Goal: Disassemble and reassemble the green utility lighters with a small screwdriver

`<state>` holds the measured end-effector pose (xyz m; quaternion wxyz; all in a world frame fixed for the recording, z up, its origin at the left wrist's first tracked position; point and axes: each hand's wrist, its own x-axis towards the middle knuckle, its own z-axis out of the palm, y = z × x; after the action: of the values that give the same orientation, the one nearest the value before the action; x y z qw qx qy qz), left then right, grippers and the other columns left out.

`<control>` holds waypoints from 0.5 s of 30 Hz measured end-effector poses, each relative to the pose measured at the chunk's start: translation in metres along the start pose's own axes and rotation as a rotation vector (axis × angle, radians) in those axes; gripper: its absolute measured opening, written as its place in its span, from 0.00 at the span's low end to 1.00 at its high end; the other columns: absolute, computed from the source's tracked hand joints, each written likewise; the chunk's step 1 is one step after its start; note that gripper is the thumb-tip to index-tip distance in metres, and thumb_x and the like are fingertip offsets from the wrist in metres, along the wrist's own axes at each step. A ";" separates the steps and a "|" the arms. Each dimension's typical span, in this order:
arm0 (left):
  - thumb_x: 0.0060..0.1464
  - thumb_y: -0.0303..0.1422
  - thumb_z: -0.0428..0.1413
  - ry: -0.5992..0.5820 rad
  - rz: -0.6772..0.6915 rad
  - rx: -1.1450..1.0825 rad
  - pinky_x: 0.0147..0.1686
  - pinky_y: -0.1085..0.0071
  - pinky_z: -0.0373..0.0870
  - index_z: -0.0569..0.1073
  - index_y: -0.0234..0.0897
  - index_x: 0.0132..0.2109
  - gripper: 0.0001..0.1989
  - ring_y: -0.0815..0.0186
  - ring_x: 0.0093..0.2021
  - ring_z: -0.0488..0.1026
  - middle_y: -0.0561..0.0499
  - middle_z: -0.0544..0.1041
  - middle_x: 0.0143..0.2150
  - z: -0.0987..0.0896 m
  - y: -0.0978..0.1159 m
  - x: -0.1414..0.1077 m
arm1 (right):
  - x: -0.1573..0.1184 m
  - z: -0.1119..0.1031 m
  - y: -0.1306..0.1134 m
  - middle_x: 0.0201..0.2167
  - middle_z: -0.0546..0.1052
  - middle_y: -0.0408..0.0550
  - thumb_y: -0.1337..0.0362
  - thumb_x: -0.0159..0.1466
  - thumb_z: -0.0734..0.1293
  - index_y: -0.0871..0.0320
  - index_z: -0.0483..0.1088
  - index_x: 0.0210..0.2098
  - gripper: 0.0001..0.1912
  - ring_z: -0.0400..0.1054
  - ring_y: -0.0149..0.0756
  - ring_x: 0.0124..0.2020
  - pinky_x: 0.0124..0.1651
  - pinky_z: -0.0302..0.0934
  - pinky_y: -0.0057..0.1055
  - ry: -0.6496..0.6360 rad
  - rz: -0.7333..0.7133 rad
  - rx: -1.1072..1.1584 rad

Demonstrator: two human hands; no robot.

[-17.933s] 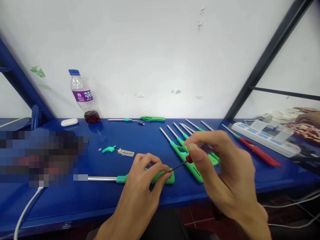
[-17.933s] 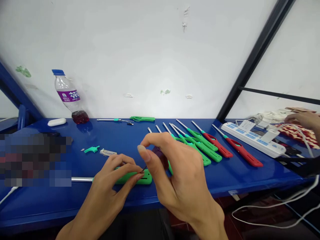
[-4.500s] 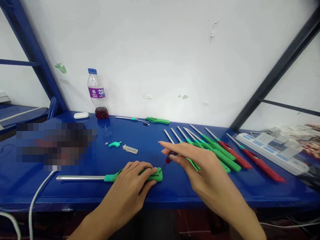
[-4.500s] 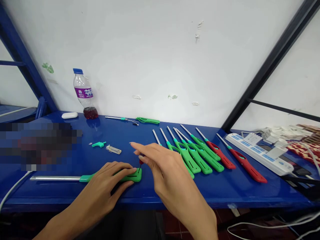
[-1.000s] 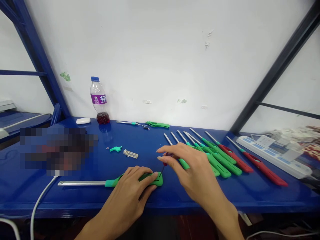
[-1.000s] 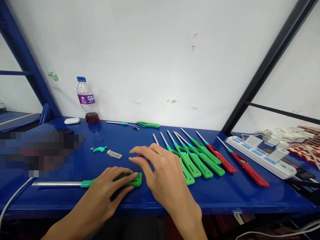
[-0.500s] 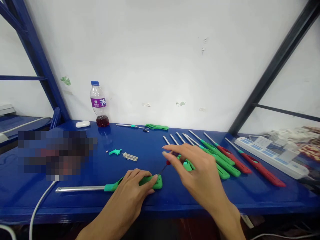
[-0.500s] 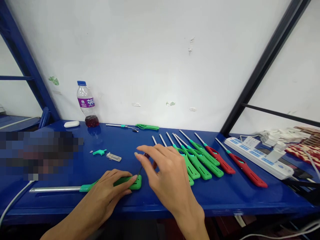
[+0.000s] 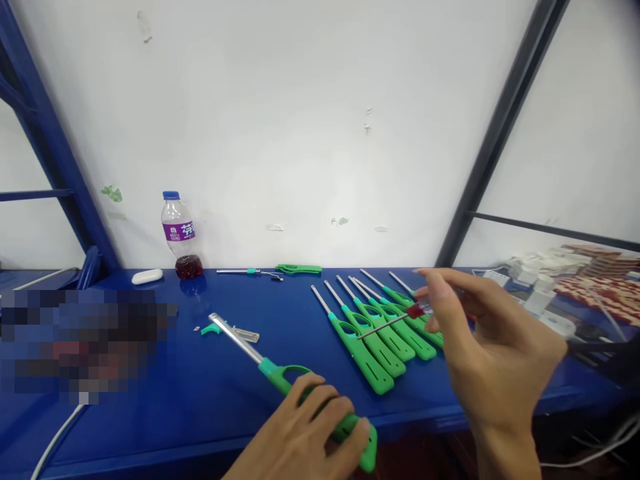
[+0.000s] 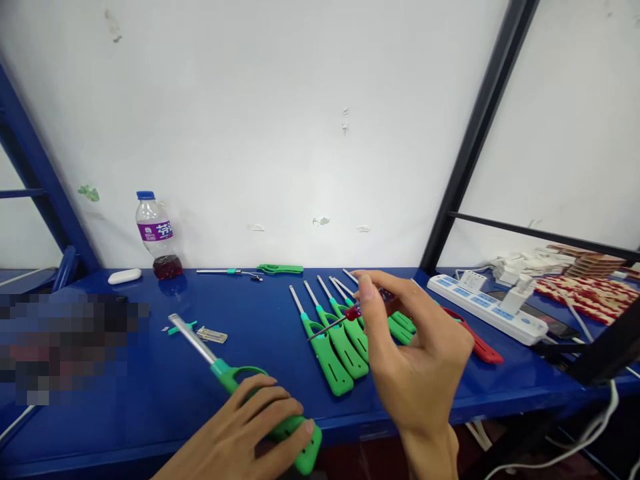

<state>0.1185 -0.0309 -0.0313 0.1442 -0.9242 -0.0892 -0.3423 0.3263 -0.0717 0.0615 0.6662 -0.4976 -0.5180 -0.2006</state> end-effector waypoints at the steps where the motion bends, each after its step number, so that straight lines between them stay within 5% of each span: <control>1: 0.73 0.26 0.47 -0.025 0.032 -0.009 0.53 0.62 0.72 0.75 0.40 0.51 0.12 0.64 0.41 0.75 0.52 0.80 0.40 0.003 0.001 0.007 | 0.001 -0.001 -0.001 0.34 0.80 0.39 0.62 0.72 0.72 0.50 0.81 0.43 0.04 0.71 0.32 0.25 0.31 0.65 0.33 0.001 -0.005 0.000; 10: 0.72 0.30 0.51 -0.151 0.165 0.014 0.47 0.62 0.72 0.74 0.39 0.53 0.09 0.62 0.44 0.77 0.52 0.81 0.45 0.035 -0.009 0.025 | 0.005 -0.003 -0.007 0.29 0.79 0.36 0.65 0.73 0.70 0.52 0.79 0.42 0.04 0.70 0.29 0.23 0.32 0.66 0.31 -0.065 -0.081 0.006; 15: 0.72 0.29 0.52 -0.213 0.090 0.018 0.57 0.59 0.72 0.73 0.43 0.57 0.11 0.57 0.61 0.75 0.49 0.78 0.62 0.037 -0.015 0.020 | 0.005 0.002 -0.004 0.34 0.82 0.40 0.64 0.73 0.69 0.53 0.79 0.42 0.05 0.75 0.35 0.33 0.40 0.66 0.35 -0.068 -0.126 -0.100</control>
<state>0.1521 -0.0036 -0.0419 0.1574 -0.9570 -0.0655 -0.2346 0.3247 -0.0702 0.0680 0.6085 -0.5034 -0.5599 -0.2505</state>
